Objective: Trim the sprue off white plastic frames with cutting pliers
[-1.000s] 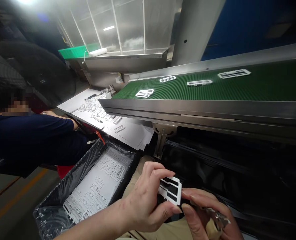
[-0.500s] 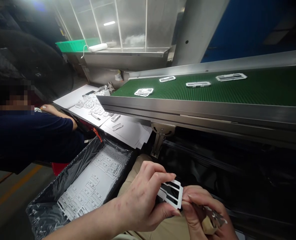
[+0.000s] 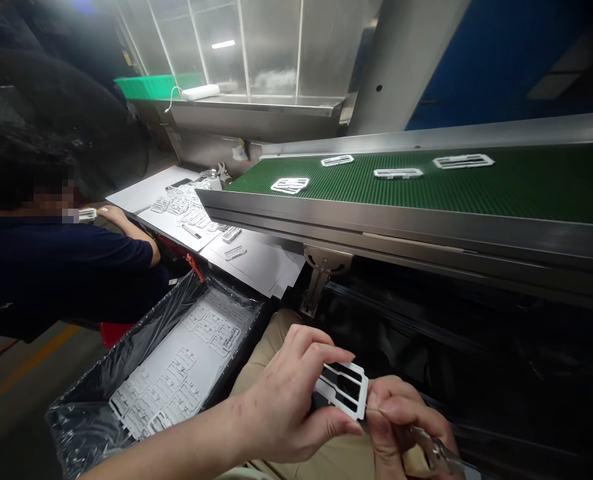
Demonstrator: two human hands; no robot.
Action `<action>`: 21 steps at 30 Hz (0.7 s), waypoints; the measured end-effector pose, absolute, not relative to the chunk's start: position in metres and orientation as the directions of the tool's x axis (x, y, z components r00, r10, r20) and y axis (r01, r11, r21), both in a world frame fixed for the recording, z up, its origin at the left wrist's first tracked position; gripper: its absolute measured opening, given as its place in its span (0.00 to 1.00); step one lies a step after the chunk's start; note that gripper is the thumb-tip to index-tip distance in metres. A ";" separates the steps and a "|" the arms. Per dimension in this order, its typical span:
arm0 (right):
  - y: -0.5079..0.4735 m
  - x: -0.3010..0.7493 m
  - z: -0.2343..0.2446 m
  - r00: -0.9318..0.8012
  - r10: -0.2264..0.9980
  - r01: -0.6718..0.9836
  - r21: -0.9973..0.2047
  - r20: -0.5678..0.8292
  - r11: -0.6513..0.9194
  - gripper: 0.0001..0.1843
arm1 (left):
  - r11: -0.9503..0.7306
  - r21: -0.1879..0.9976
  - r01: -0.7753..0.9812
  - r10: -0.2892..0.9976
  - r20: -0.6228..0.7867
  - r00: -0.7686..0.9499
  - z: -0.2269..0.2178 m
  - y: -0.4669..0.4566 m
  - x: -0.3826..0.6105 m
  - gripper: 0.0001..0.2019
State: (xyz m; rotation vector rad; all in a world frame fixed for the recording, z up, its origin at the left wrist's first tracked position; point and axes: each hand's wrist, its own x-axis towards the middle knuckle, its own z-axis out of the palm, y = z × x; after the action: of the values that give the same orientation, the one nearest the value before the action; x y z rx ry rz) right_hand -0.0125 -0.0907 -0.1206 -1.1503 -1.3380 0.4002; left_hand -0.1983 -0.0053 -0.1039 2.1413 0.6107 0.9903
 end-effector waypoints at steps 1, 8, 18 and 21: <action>-0.090 -0.010 -0.121 0.242 0.795 0.378 -0.808 0.557 0.452 0.11 | -0.642 0.756 0.125 0.655 0.456 0.603 -0.104 -0.005 -0.199 0.30; -0.090 0.030 -0.119 0.027 0.817 0.668 -0.618 0.577 0.414 0.15 | -0.545 0.834 0.089 0.700 0.394 0.595 -0.106 -0.002 -0.202 0.29; -0.083 0.044 -0.110 -0.203 0.752 0.832 -0.293 0.627 0.470 0.20 | -0.519 0.855 0.025 0.696 0.405 0.593 -0.106 0.001 -0.206 0.30; -0.084 0.045 -0.107 -0.207 0.754 0.852 -0.264 0.624 0.452 0.20 | -0.514 0.857 0.024 0.699 0.403 0.591 -0.106 0.001 -0.206 0.30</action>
State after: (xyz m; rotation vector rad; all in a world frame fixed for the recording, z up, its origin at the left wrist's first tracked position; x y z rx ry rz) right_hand 0.0447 -0.0843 -0.1069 -1.3395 -1.9975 -0.1781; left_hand -0.2061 0.0012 -0.1056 1.9387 0.5772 0.9662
